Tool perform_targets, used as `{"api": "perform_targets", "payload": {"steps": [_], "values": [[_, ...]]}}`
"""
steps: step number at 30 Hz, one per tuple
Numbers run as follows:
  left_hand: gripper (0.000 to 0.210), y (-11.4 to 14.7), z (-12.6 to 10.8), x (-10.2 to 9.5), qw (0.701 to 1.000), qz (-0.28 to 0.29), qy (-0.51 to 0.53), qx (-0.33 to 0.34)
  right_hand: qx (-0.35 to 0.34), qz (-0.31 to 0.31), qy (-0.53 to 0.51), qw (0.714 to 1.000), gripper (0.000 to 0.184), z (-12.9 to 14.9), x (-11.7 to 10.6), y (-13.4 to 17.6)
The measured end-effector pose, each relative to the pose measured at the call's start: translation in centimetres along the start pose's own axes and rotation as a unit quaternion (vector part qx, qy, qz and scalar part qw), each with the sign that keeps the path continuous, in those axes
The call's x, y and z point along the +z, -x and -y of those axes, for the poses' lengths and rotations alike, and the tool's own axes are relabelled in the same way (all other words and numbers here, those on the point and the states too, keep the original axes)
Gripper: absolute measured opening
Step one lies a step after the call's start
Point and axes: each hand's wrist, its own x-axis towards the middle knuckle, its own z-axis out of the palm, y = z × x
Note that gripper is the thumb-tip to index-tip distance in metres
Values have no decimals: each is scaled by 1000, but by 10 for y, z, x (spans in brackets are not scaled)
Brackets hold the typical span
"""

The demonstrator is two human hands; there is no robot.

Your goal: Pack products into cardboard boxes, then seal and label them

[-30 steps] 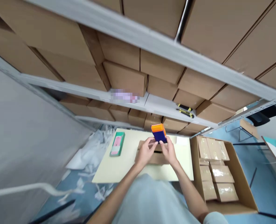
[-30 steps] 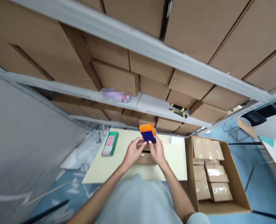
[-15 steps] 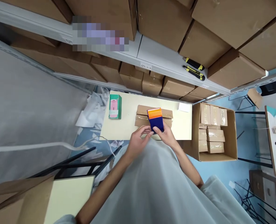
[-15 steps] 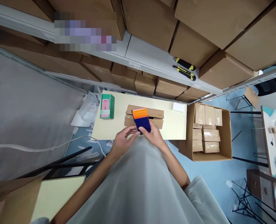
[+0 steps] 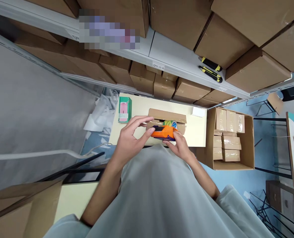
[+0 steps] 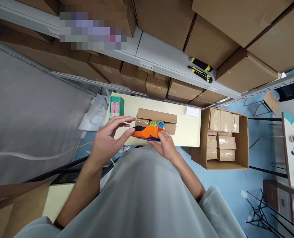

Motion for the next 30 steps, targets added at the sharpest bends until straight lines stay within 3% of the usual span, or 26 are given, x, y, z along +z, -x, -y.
{"api": "perform_targets", "payload": {"steps": [9, 19, 30], "values": [[28, 9, -19, -18, 996, 63, -38, 53, -153, -16, 112, 982, 13, -1, -19, 7], [34, 9, -34, -26, 977, 74, -35, 196, -211, -24, 228, 950, 15, 7, -37, 9], [43, 11, -32, -26, 978, 75, -16, 194, -252, -29, 266, 930, 15, 13, -44, 6]]}}
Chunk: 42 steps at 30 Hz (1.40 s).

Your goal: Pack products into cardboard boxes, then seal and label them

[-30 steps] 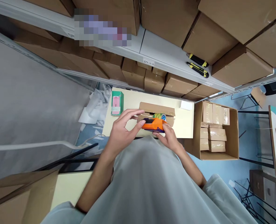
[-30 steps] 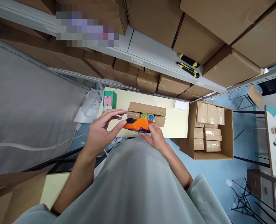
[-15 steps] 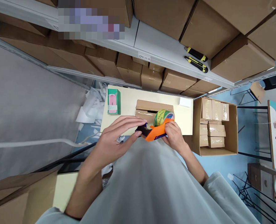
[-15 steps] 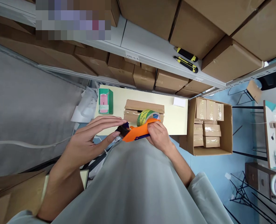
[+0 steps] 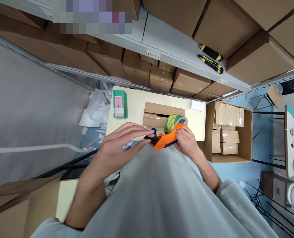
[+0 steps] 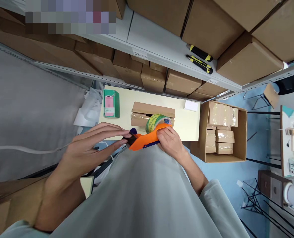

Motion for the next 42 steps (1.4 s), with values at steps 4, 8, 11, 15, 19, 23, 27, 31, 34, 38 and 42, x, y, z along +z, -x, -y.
{"api": "perform_targets", "payload": {"steps": [4, 8, 11, 15, 19, 23, 27, 31, 34, 38, 42], "values": [[39, 1, -1, -2, 999, 15, 20, -36, -3, 2, 7, 1000, 23, 1, -2, -3], [38, 1, -2, -7, 998, 31, 12, -51, -17, -8, 6, 1000, 22, 2, -4, -3], [38, 0, -3, -10, 998, 40, 4, -41, -18, 4, 9, 1000, 22, 2, -5, -2], [27, -1, -3, -9, 997, 44, -7, -60, -16, 23, -7, 1000, 21, 2, -4, 2], [23, 0, -1, -5, 998, 42, -8, -56, 2, 56, -27, 998, 18, 3, -1, 6], [22, 3, 0, -2, 995, 51, -32, -76, 5, 61, -23, 998, 19, 3, 2, 6], [29, 5, -2, -1, 991, 58, -53, -105, -5, 54, -31, 998, 16, 2, 0, 3], [40, 5, -2, -3, 990, 68, -55, -114, -30, 24, -7, 999, 20, 2, -1, 1], [43, 5, -1, -5, 988, 74, -57, -122, -24, 37, -3, 999, 24, 2, 0, 1], [39, 5, 3, -8, 987, 81, -42, -129, -15, 56, -31, 998, 23, 1, 1, 4], [47, 6, 12, -4, 981, 87, 10, -172, -6, 70, -85, 994, 20, -3, 1, 8]]}}
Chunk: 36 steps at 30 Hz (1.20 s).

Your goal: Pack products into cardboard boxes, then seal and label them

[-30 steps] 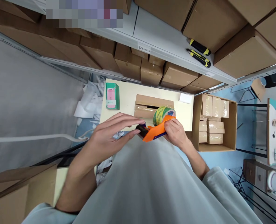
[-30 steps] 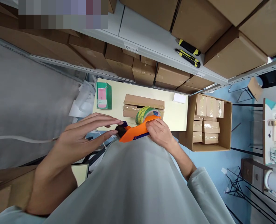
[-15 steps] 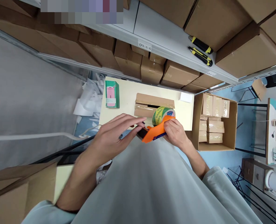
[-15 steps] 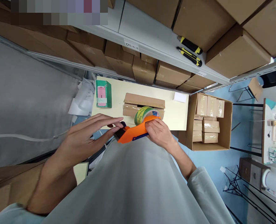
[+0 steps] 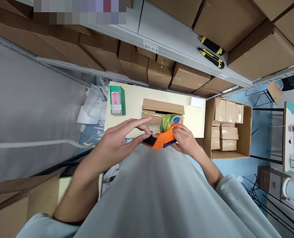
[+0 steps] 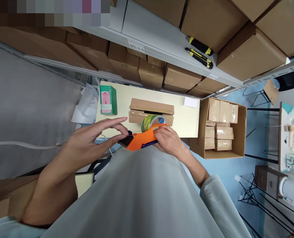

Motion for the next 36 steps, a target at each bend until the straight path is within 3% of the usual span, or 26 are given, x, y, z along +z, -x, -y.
{"api": "perform_targets", "payload": {"steps": [5, 9, 13, 19, 26, 36], "values": [[68, -18, 33, 15, 987, 31, 122, -99, 108, 68, -88, 988, 25, -7, 9, -5], [75, -38, 68, 26, 962, 22, 209, -176, 238, 132, -174, 946, 30, -16, 16, -24], [75, -47, 90, 31, 939, -6, 259, -224, 303, 163, -257, 903, 44, -27, 13, -48], [75, -51, 107, 40, 911, -93, 304, -263, 317, 223, -264, 883, 47, -44, -3, -81], [78, -61, 128, 56, 862, -135, 392, -293, 345, 313, -299, 833, 62, -62, -29, -99], [69, -68, 143, 35, 841, -161, 416, -307, 349, 345, -295, 820, 67, -82, -57, -105]]}}
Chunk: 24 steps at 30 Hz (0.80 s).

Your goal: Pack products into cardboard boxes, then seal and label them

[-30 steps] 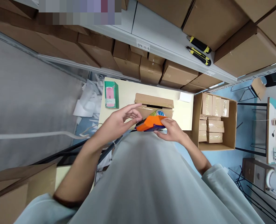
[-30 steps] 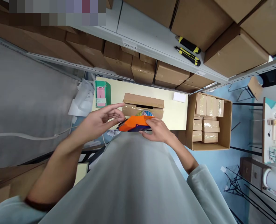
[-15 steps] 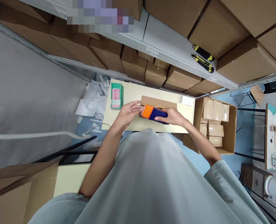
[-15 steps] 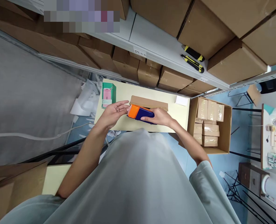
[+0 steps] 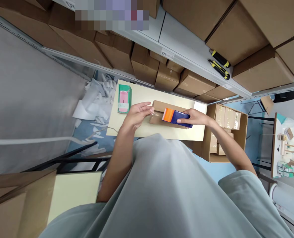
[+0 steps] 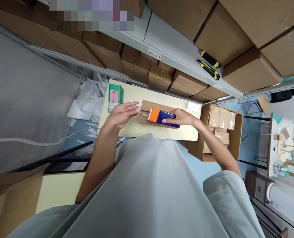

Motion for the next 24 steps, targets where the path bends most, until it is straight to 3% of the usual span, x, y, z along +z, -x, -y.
{"api": "perform_targets", "payload": {"steps": [6, 12, 17, 24], "values": [[59, -18, 4, -30, 998, -63, 2, -21, 26, -2, -13, 1000, 68, -21, -11, -7], [48, -33, 20, -26, 992, -117, 11, -41, 26, 11, -36, 999, 71, -30, -9, -34], [47, -44, 35, -32, 992, -123, 3, -38, 18, 44, -52, 997, 71, -33, -10, -41], [49, -61, 62, -37, 992, -121, -17, -26, 13, 13, -14, 1000, 71, -37, -6, -46]]}}
